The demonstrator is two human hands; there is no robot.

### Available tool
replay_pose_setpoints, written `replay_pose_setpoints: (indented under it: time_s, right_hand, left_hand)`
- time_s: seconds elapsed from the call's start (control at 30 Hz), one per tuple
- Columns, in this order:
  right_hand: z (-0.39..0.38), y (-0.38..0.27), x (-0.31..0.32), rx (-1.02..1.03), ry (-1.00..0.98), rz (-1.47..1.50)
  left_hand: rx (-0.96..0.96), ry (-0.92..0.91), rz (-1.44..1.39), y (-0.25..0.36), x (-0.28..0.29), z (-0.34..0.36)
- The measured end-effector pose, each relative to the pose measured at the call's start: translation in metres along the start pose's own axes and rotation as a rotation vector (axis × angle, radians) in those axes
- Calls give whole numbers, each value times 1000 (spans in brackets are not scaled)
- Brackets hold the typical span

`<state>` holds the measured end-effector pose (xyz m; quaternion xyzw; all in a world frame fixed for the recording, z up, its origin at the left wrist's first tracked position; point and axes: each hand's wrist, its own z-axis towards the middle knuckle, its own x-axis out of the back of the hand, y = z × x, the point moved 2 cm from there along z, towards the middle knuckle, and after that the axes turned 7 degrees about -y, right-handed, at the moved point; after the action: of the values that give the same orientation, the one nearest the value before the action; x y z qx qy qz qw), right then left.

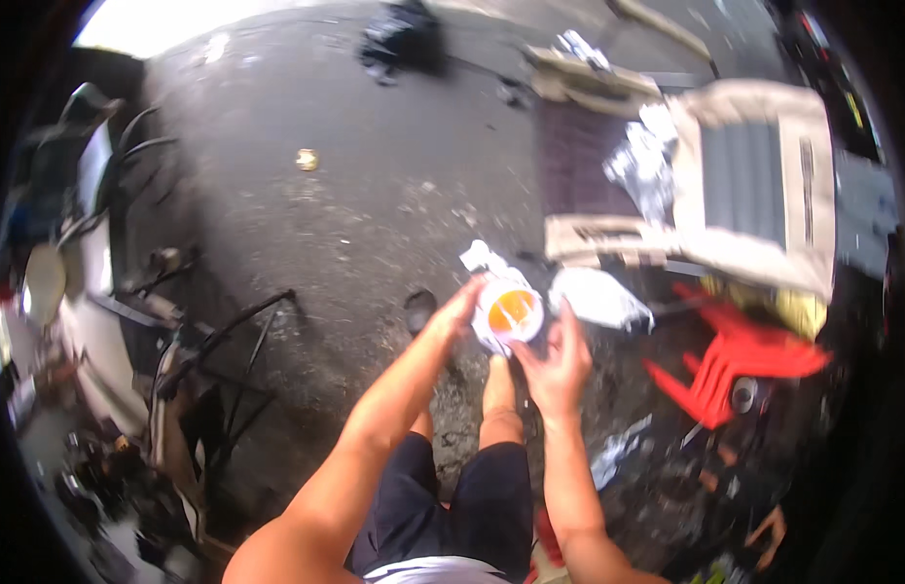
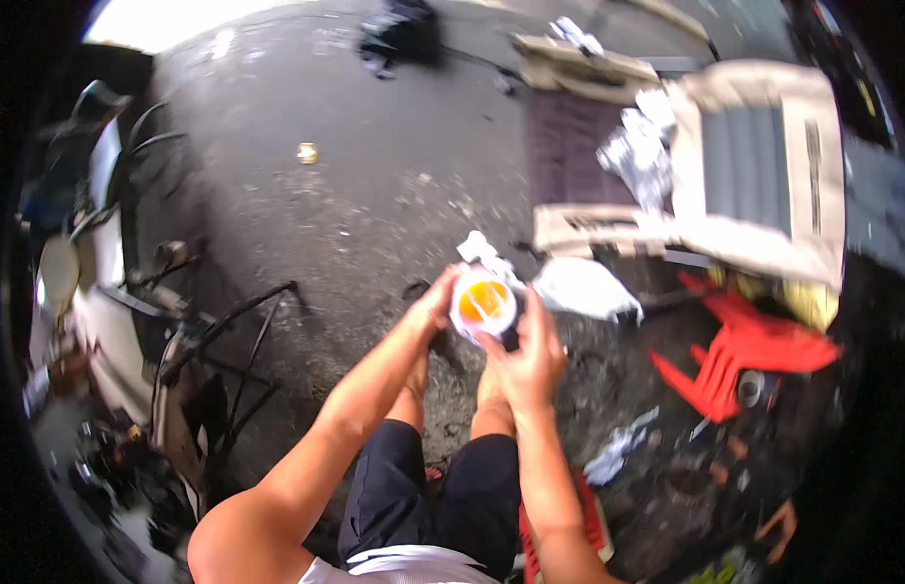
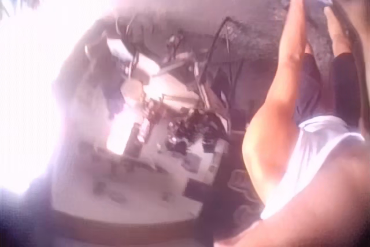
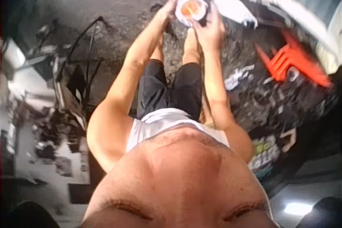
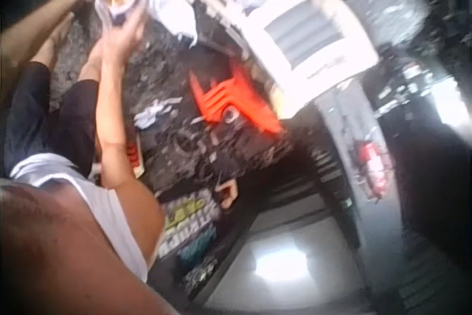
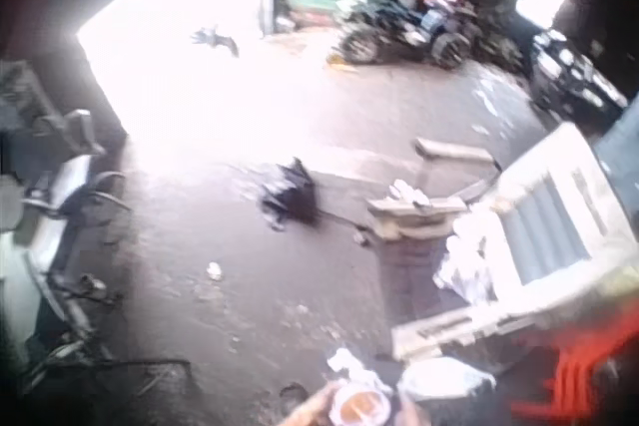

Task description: The person uses a socket wrench to tighten bolts on an engine block, wipes their hands with a cloth, and then pours water into a cup from a dispenser before receiving a juice drink from another person.

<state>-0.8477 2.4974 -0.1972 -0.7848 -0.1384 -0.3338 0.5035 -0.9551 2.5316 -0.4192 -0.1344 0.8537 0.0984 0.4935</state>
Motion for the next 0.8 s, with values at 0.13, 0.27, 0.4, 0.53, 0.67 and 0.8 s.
replay_pose_setpoints:
  time_s: [0.13,0.27,0.4,0.53,0.67,0.8]
  right_hand:
    - [-16,-41,38,74,43,220]
    - [-14,-44,19,-1,-126,342]
    - [14,-94,-19,128,-376,83]
    - [90,-167,-63,251,-665,-158]
    - [183,-297,-129,630,-892,-522]
    - [267,-450,-196,936,-906,-645]
  left_hand:
    - [-86,-32,-144,30,-73,-53]
    - [-193,-291,-219,124,-163,-157]
    - [-528,-383,-268,211,-203,-277]
    - [-877,-294,-245,278,-205,-350]
    - [-1238,-151,-85,338,-209,-436]
    - [-1661,-155,-111,401,-210,-508]
